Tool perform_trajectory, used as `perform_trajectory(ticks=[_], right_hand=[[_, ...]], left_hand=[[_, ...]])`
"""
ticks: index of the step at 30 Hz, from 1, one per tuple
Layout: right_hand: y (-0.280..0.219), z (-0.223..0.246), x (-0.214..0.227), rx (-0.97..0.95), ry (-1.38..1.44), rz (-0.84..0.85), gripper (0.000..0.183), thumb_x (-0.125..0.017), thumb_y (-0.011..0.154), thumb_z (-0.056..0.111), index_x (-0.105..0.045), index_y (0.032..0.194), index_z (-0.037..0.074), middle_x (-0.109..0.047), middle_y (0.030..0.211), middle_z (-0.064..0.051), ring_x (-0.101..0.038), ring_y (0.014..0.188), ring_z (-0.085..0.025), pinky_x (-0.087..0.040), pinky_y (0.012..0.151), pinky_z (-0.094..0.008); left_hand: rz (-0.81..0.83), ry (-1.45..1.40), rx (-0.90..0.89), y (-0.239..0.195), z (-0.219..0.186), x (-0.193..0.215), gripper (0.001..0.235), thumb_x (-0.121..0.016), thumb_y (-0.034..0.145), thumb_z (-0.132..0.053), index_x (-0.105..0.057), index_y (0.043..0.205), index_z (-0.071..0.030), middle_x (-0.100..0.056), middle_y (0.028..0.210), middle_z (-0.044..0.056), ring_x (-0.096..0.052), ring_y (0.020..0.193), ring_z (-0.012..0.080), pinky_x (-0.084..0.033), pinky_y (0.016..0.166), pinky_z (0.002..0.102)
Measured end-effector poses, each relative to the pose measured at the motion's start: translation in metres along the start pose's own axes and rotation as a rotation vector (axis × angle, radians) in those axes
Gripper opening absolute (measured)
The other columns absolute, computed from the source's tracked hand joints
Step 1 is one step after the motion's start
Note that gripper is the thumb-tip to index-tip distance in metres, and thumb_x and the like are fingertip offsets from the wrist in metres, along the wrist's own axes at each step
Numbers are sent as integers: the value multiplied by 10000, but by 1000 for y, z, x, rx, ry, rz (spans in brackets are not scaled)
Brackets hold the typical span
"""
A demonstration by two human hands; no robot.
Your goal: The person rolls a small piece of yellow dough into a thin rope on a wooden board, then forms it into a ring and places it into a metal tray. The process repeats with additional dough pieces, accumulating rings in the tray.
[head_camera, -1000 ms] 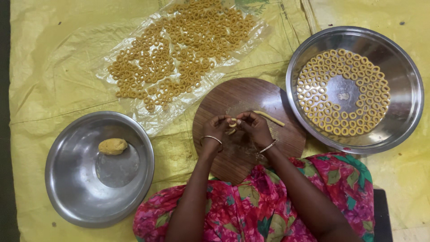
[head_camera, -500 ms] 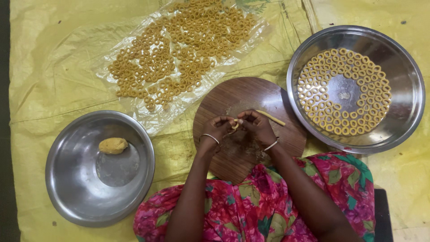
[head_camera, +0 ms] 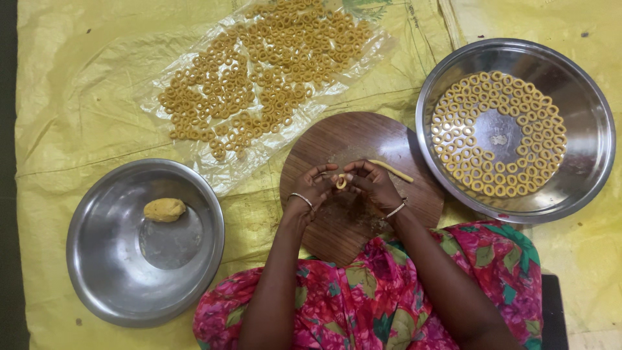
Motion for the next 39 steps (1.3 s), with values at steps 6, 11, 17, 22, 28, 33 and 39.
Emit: perform_trajectory(ticks=[6,11,17,22,28,33,39], right_hand=[[-1,3,-2,0,13,-11,260,-716,940,76,-646,1181,9,-721,1051,-66,-703,939,-139,-579,821,-284],[-1,3,-3,1,-16,-16,261,-725,948,81,-647,1185,2,-720,1060,-80,-700,944,-143,-569,816,-285],[0,1,-4,5,-10,-9,250,-716,945,89,-645,1168,1,-714,1055,-81,-713,941,-163,-598,839,-312],[2,-4,-4,34,-31,-39,245,-703,962,77,-642,1185,-3,-719,1077,-88,-703,963,-161,-586,839,-312],[2,-8,-4,47,-37,-64,241,-700,954,68,-636,1177,3,-721,1074,-82,-705,978,-156,-599,846,-322],[3,-10,-5,107,-133,-79,207,-680,985,50,-653,1179,-16,-712,1087,-81,-692,982,-145,-586,861,-306],[4,-3,-2,195,-321,-238,197,-636,999,89,-661,1171,-3,-735,1000,-88,-733,890,-140,-620,820,-285]], left_hand=[[-31,-49,37,-2,-5,-3,403,-726,902,-20,-587,1279,14,-736,1091,154,-735,993,206,-640,843,306],[-105,0,94,-6,-9,-5,366,-722,920,-74,-604,1250,28,-740,1067,160,-742,943,225,-652,799,325],[-88,32,59,-3,-5,-1,383,-756,904,-58,-616,1253,17,-755,1062,142,-743,931,183,-618,746,280],[-149,81,-16,5,2,2,348,-753,891,-50,-649,1217,15,-759,1035,128,-751,887,175,-638,725,277],[-184,176,-13,4,3,3,334,-754,893,-38,-678,1217,-6,-768,1004,107,-735,856,150,-610,692,262],[-214,231,-73,3,4,4,302,-747,896,-34,-685,1191,-24,-773,985,87,-734,847,149,-582,694,258],[-522,655,-429,1,-11,10,185,-768,913,-49,-703,1085,-32,-734,968,92,-686,872,162,-566,760,290]])
Point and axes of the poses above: each hand's wrist, its own y-axis towards the middle knuckle, its own x-axis out of the back of the hand, z = x × y, the point moved 1 cm from there along y, towards the middle knuckle
